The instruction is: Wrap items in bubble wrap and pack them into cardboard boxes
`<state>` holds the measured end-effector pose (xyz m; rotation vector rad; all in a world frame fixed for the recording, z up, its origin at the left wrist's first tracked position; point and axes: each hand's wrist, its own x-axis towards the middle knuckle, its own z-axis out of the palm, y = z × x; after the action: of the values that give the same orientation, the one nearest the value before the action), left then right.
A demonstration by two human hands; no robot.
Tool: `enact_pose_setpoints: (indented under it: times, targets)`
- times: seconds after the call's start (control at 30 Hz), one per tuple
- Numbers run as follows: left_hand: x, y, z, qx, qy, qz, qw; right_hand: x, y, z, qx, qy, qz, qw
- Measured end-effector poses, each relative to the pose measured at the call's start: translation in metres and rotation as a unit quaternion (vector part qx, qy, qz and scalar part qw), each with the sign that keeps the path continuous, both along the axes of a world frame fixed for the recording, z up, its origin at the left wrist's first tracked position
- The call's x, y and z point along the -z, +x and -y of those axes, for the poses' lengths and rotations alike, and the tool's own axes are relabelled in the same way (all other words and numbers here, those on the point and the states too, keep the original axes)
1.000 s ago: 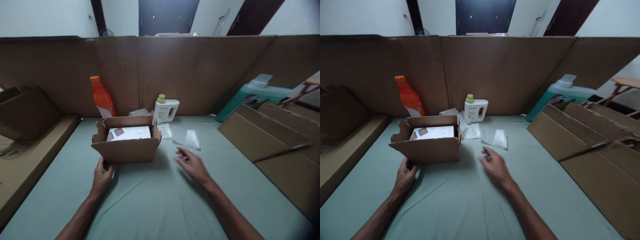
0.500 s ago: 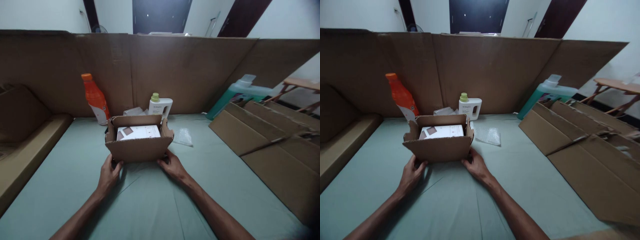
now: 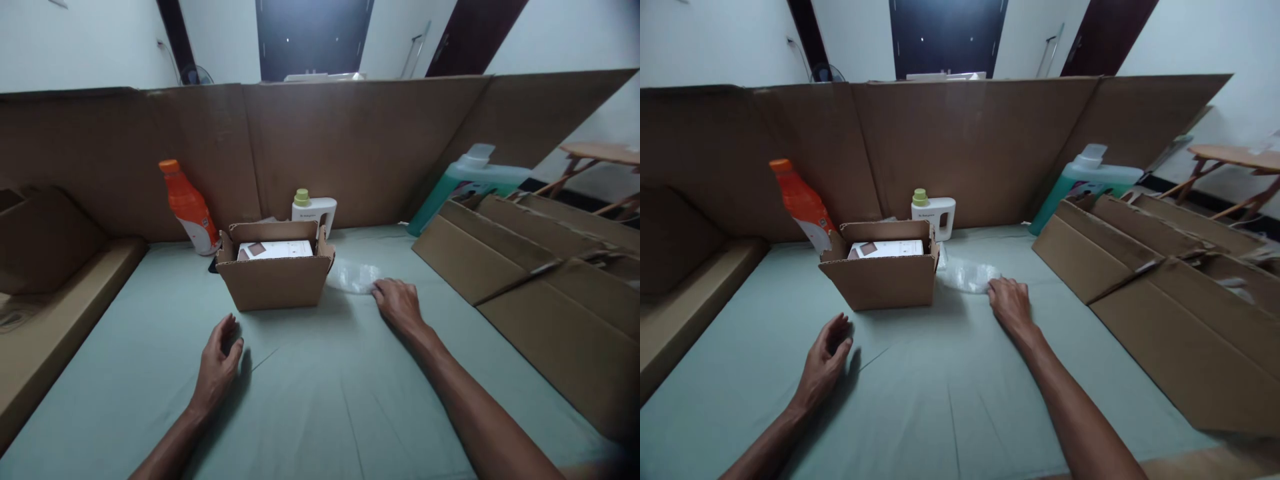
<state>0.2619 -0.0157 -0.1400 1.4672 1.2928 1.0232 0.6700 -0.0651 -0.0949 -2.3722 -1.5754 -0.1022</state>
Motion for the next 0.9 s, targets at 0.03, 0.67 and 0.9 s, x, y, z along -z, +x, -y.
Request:
enact_pose_setpoints:
  times: [0.03, 0.67, 0.9]
  targets:
    - [0.000, -0.002, 0.010, 0.002, 0.001, -0.007, 1.000, 0.000, -0.002, 0.016, -0.005, 0.002, -0.002, 1.000]
    - [-0.015, 0.006, 0.062, 0.043, -0.170, 0.043, 0.984, 0.018, -0.122, 0.110, -0.131, 0.113, -0.266, 0.948]
    - [-0.025, -0.045, 0.036, -0.002, -0.115, -0.107, 0.988, -0.009, -0.045, 0.035, -0.045, 0.072, -0.207, 0.975]
